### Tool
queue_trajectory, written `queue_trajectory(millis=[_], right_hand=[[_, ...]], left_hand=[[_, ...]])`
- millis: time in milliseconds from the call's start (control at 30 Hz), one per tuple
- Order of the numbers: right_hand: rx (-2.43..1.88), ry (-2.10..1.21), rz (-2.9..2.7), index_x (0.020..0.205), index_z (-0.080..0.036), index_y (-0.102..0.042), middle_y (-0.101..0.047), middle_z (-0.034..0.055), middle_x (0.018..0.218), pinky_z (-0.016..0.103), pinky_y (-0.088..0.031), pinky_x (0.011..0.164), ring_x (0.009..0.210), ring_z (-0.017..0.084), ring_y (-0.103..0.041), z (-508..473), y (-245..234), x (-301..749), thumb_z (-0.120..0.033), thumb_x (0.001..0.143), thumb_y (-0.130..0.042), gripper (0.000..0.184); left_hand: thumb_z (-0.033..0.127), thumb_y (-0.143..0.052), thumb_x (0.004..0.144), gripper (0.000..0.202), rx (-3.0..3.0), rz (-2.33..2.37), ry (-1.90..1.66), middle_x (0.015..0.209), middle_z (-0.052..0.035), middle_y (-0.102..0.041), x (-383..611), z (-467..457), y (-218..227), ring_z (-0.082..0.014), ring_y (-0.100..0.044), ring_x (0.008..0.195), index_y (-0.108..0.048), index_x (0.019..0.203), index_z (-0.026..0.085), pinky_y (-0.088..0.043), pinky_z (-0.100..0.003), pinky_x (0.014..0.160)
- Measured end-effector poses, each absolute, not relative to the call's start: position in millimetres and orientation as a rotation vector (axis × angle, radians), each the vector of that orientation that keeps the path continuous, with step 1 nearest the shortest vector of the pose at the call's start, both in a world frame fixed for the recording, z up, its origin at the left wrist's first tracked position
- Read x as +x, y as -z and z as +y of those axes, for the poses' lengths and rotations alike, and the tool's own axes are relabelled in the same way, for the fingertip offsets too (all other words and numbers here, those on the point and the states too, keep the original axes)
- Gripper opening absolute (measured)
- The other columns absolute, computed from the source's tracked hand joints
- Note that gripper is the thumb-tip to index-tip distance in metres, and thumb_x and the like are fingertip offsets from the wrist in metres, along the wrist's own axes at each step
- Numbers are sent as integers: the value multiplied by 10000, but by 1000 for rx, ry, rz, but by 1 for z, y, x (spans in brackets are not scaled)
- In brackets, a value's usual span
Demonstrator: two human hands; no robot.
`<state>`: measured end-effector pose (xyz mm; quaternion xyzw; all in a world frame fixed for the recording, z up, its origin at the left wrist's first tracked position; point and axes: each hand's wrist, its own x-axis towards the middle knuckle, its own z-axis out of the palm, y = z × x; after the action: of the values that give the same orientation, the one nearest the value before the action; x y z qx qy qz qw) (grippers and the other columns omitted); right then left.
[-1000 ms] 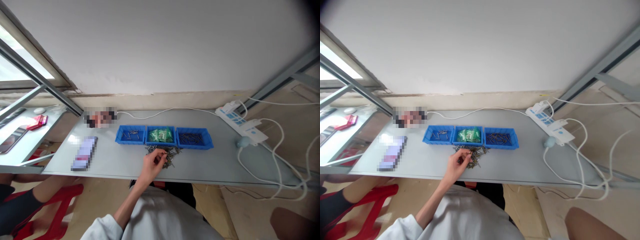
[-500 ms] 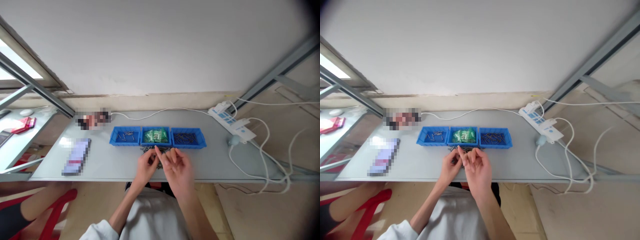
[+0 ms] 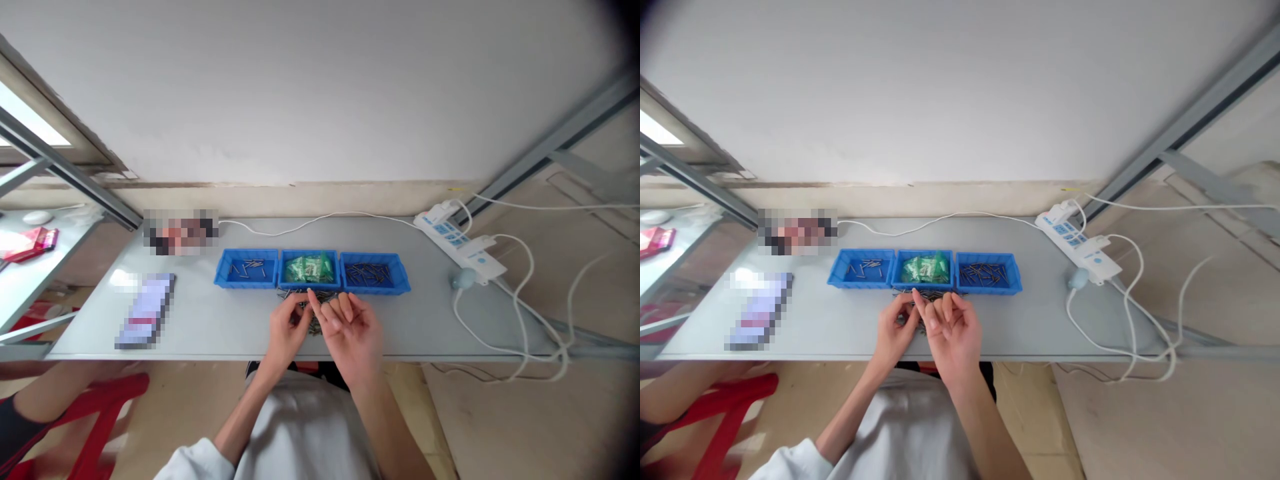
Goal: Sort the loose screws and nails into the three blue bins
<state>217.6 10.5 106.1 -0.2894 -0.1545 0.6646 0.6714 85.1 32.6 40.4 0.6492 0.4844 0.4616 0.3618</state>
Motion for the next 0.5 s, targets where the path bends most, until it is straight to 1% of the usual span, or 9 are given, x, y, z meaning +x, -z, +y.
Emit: queue_trajectory(millis=[133,200,233,300,333,367,433,500], right_hand=[[-647,-1457,-346,571,-260,-448,-313,-82,492,636,-480,1149,525,142,-446,11,-102,223,-413,910,-668,433],[-675,-1421,-353,604,-256,-507,-362,-76,505,627,-513,1116,567,156,-516,10,-99,227,-395,889,-695,368],[-703,-1387,-359,637,-253,-546,-414,-68,533,611,-533,1097,608,164,-563,9,-97,229,-384,866,-720,316],[-791,-1277,-377,759,-250,-638,-574,-34,677,562,-568,1058,760,191,-667,3,-91,236,-348,807,-779,179],[-846,-1204,-389,838,-252,-672,-648,-11,794,532,-578,1044,869,210,-703,0,-88,241,-322,780,-803,159],[-902,-1125,-399,917,-256,-691,-699,13,933,504,-581,1034,991,230,-717,-5,-84,246,-292,762,-818,203],[-1001,-972,-421,997,-259,-685,-716,45,1156,455,-559,1052,1197,255,-683,-17,-77,260,-226,755,-828,283],[-1071,-851,-435,1000,-256,-667,-698,54,1248,416,-534,1061,1273,259,-652,-28,-70,273,-200,757,-833,300]], left_hand=[[278,-605,1001,130,1690,1282,-1196,653,42,-586,85,33,-41,-104,-497,554,-706,986,198,-409,-210,568],[282,-612,999,131,1683,1299,-1194,642,41,-588,85,33,-41,-106,-507,547,-712,993,198,-416,-211,565],[285,-612,1001,134,1677,1303,-1187,653,35,-610,85,33,-41,-106,-512,547,-715,998,199,-423,-212,566],[295,-610,1008,143,1661,1301,-1168,694,17,-665,85,33,-41,-106,-521,547,-718,1006,201,-433,-214,566],[303,-608,1012,149,1653,1297,-1156,719,7,-691,85,32,-40,-107,-527,548,-718,1008,202,-435,-215,561],[310,-605,1015,155,1647,1293,-1144,743,-2,-711,84,32,-40,-108,-534,552,-718,1009,204,-435,-215,556],[317,-603,1016,161,1644,1287,-1124,766,-13,-731,84,31,-39,-112,-546,557,-719,1003,206,-433,-215,546],[312,-598,1017,161,1650,1276,-1103,776,-17,-738,84,30,-39,-113,-554,563,-718,996,207,-435,-216,548]])
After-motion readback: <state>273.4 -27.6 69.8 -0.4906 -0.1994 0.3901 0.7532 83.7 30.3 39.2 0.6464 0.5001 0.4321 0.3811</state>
